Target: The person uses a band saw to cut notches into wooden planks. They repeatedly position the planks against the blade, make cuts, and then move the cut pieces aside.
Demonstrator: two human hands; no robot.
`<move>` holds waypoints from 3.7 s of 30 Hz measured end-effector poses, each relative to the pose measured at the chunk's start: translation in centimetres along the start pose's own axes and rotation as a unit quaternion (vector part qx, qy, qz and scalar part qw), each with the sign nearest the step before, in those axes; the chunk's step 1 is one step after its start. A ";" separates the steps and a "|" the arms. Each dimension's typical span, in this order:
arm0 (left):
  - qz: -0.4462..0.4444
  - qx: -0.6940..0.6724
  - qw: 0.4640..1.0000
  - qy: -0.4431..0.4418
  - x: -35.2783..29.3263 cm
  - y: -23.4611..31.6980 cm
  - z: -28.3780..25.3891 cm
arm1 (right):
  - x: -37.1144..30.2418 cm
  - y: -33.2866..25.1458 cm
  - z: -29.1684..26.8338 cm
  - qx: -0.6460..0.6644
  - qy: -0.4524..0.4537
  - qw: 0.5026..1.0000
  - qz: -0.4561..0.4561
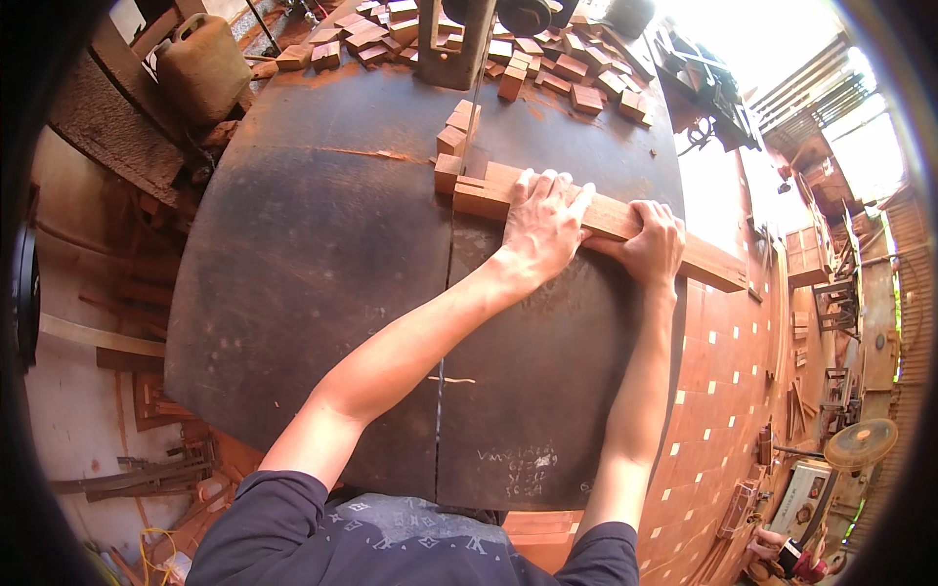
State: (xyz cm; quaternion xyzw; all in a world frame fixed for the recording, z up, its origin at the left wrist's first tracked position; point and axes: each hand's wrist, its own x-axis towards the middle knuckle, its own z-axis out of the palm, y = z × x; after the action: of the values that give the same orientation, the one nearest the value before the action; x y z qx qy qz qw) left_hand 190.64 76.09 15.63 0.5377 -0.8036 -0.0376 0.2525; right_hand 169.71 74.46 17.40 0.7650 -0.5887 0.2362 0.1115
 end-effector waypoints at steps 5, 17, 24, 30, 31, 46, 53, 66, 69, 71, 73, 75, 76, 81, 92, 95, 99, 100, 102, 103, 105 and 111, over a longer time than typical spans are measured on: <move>0.006 -0.007 1.000 0.014 0.1 -0.2 0.3 | 0.1 0.0 0.0 -0.003 0.004 1.000 -0.001; 0.012 -0.026 0.999 0.034 0.3 -0.5 0.5 | 0.2 -0.1 0.2 -0.005 -0.002 1.000 0.017; 0.018 -0.032 0.998 0.046 0.3 -0.7 0.4 | 0.2 -0.4 -0.2 -0.005 -0.026 0.999 0.024; 0.018 -0.034 0.999 0.036 0.3 -0.8 0.3 | 0.0 -0.2 0.1 -0.002 -0.013 1.000 0.026; 0.018 -0.036 0.999 0.036 0.5 -0.8 0.3 | 0.1 -0.1 0.4 -0.003 -0.001 1.000 0.021; 0.095 0.021 0.991 -0.096 -7.9 -1.0 -6.8 | -6.7 -3.7 -4.6 0.101 -0.025 0.989 -0.104; 0.118 0.109 0.981 -0.111 -15.4 -13.0 -17.2 | -14.8 -1.8 -8.9 -0.045 0.095 0.987 0.117; 0.020 0.082 0.993 -0.087 -16.7 -24.1 -22.2 | -11.1 -16.8 -0.9 0.278 -0.038 0.953 0.111; 0.009 0.076 0.991 -0.111 -15.6 -25.8 -22.7 | -9.9 -17.5 0.3 0.280 -0.015 0.957 0.071; 0.030 0.066 0.991 -0.116 -14.7 -27.0 -23.5 | -9.6 -18.1 1.5 0.297 -0.024 0.951 0.079; 0.021 0.062 0.989 -0.135 -13.8 -28.7 -24.0 | -8.8 -19.2 2.1 0.299 -0.018 0.951 0.074; 0.015 0.057 0.989 -0.135 -13.3 -30.3 -24.2 | -8.1 -20.1 2.8 0.295 -0.008 0.954 0.062; 0.015 0.057 0.990 -0.132 -12.9 -30.9 -24.2 | -7.7 -20.4 3.1 0.289 -0.006 0.955 0.067; 0.015 0.055 0.990 -0.126 -11.7 -32.5 -23.8 | -6.1 -20.8 4.0 0.269 0.013 0.960 0.075; 0.027 0.044 0.991 -0.123 -10.0 -34.1 -23.0 | -4.7 -20.1 4.7 0.295 0.001 0.950 0.097; 0.030 0.051 0.991 -0.123 -9.9 -34.2 -22.9 | -4.7 -20.1 4.8 0.302 0.002 0.947 0.106; 0.029 0.051 0.990 -0.127 -9.6 -33.8 -23.0 | -4.6 -20.1 5.0 0.297 0.004 0.949 0.105; 0.027 0.051 0.990 -0.127 -9.6 -33.8 -23.0 | -4.6 -20.1 5.1 0.299 0.003 0.948 0.108; 0.030 0.050 0.991 -0.123 -9.6 -33.9 -22.9 | -4.6 -20.1 5.1 0.302 0.001 0.946 0.114; 0.032 0.050 0.991 -0.121 -9.6 -34.0 -22.9 | -4.6 -20.1 5.1 0.301 0.003 0.947 0.113; 0.033 0.049 0.991 -0.119 -9.6 -33.9 -23.0 | -4.5 -20.2 5.1 0.300 0.007 0.948 0.109; 0.024 0.051 0.990 -0.127 -9.4 -33.9 -22.9 | -4.4 -20.2 5.0 0.300 0.004 0.947 0.115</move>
State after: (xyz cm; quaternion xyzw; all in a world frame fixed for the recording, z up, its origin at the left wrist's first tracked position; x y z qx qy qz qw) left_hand 232.33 75.03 20.87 0.5212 -0.8428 -0.0585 0.1212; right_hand 189.29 81.68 13.08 0.6889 -0.5741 0.4168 -0.1488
